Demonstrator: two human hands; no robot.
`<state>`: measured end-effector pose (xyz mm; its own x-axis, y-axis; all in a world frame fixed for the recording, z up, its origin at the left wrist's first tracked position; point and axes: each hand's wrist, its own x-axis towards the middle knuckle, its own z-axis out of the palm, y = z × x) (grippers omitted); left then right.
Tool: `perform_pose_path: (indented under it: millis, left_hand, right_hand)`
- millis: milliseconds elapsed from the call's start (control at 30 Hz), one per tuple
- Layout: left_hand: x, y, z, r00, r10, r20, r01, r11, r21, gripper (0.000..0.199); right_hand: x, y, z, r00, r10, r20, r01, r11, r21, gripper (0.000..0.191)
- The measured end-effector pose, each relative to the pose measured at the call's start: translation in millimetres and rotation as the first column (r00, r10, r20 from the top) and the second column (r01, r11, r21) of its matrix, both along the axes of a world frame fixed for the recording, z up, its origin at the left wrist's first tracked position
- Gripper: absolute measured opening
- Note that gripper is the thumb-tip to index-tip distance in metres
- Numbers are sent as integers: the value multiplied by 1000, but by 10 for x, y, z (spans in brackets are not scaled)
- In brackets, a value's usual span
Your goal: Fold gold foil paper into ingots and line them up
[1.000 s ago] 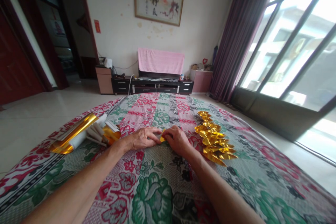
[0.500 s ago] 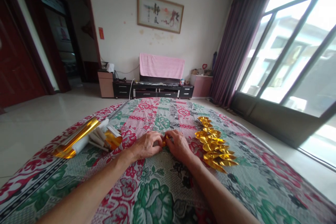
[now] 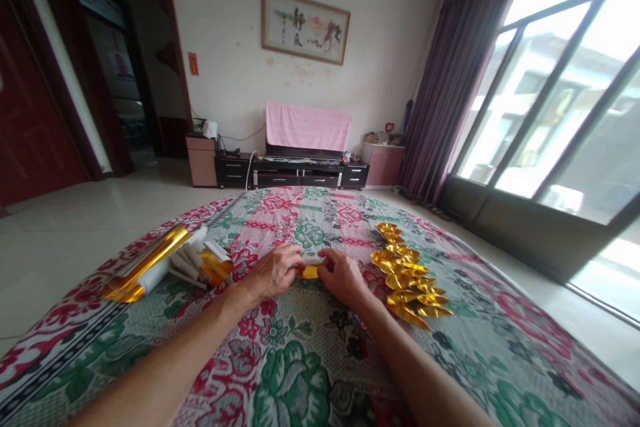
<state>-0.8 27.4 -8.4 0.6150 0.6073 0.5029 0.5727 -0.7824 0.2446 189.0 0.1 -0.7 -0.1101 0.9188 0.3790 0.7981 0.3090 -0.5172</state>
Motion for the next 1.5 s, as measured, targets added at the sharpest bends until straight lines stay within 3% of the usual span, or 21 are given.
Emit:
perform_pose_path:
  millis: [200, 433, 600, 933, 1167, 1400, 1500]
  left_hand:
    - [34, -3, -39, 997, 66, 47, -67, 997, 26, 29]
    - [83, -116, 53, 979, 204, -12, -202, 976, 75, 11]
    - [83, -132, 48, 985, 143, -93, -141, 990, 31, 17]
    - [101, -140, 54, 992, 118, -44, -118, 993, -2, 16]
    - [75, -103, 30, 992, 119, -36, -118, 993, 18, 21]
    - [57, -75, -8, 995, 78, -66, -77, 997, 21, 24]
    - [45, -70, 0, 996, 40, -82, -39, 999, 15, 25]
  right_hand:
    - [-6, -13, -40, 996, 2, 91, -7, 998, 58, 29]
    - [8, 0, -102, 985, 141, 98, -155, 976, 154, 38]
    - [-5, -27, -85, 982, 139, 125, -153, 982, 111, 34]
    - [-8, -48, -50, 988, 60, 139, -79, 987, 137, 16]
    - [-12, -105, -25, 983, 121, 134, -140, 981, 138, 9]
    - [37, -113, -52, 987, 154, 44, -160, 968, 191, 27]
    - [48, -127, -44, 967, 249, 50, -254, 942, 221, 27]
